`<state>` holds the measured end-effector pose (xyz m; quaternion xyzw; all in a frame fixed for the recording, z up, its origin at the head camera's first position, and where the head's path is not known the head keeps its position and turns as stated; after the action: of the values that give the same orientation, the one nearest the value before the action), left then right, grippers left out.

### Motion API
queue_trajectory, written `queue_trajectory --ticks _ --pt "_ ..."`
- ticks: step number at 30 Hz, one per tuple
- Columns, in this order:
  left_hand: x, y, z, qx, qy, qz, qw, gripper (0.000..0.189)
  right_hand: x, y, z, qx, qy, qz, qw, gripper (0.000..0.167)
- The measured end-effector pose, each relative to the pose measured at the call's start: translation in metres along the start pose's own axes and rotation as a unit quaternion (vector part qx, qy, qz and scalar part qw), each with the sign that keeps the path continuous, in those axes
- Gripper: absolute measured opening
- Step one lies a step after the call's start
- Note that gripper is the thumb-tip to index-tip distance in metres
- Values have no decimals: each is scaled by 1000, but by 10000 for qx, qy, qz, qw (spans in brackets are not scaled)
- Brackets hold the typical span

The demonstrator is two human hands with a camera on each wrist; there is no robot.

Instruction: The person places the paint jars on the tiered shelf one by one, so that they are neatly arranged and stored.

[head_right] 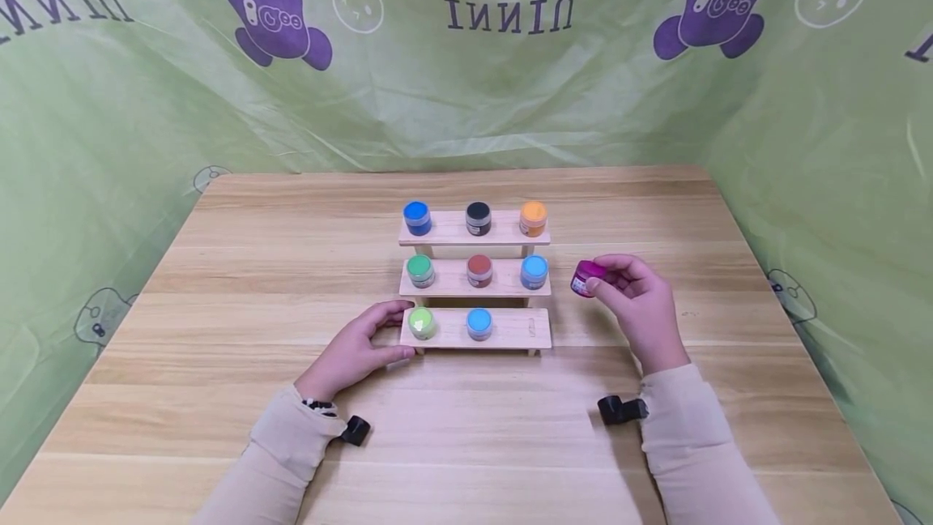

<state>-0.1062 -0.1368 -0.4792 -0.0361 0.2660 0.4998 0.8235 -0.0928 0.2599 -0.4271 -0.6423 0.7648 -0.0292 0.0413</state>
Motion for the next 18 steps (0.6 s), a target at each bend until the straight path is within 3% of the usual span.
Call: queue_trajectory --ticks 18 --pt "-1 1 1 -20 29 -22 10000 69 8 -13 -4 -3 59 -168 9998 28"
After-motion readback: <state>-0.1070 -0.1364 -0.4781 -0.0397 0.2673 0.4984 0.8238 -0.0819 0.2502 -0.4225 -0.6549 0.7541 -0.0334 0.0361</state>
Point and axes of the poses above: each hand's wrist, its own y-axis towards the middle knuckle, its own x-axis out of the palm, z = x × y, the point moved 2 cm from there along y, towards the middle knuckle, and after that the axes turned 14 degrees about x, right-handed, at the moved point
